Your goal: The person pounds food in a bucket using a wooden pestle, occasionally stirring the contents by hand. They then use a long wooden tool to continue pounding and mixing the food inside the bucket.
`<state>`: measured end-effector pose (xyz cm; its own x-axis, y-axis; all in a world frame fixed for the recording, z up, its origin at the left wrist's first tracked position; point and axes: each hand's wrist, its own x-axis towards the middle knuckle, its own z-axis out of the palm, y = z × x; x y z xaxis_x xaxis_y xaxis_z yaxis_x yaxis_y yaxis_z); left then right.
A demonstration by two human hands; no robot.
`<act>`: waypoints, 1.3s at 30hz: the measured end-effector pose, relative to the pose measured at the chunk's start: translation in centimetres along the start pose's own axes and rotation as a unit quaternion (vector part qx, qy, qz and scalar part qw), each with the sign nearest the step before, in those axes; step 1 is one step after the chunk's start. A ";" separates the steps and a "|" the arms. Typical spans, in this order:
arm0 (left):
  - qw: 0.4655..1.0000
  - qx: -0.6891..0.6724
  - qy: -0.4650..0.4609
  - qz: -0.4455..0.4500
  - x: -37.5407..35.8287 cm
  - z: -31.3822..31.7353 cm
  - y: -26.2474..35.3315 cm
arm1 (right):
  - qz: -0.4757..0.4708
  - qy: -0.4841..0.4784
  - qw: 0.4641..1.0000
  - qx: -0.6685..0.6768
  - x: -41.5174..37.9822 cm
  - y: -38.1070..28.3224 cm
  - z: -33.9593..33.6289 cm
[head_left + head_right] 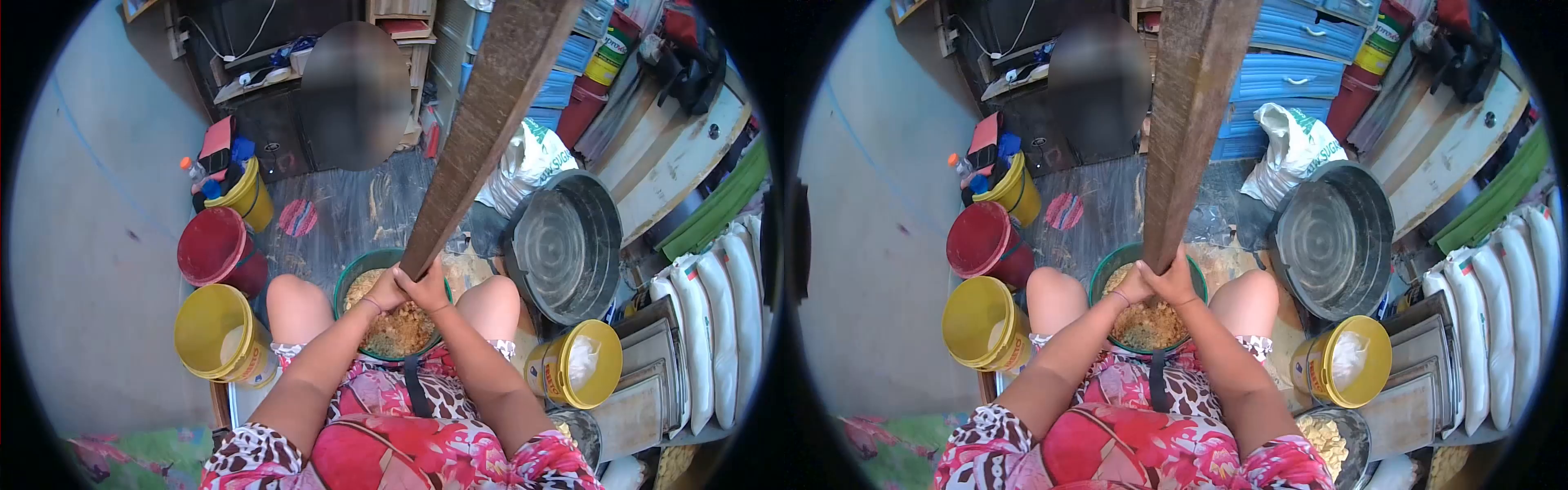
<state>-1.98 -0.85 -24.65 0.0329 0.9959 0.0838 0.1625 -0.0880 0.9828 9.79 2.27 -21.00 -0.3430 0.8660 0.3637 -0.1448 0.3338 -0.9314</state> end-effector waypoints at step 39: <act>0.995 0.030 0.070 0.061 0.9 2.9 4.2 | -0.263 0.095 0.959 0.043 2.7 -4.8 -2.6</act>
<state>1.60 -0.37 -20.96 -0.0805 0.9703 0.2280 0.2248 -0.2051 0.9526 12.00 3.99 -15.57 -0.0281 0.6404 0.7676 -0.3302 0.7188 -0.6118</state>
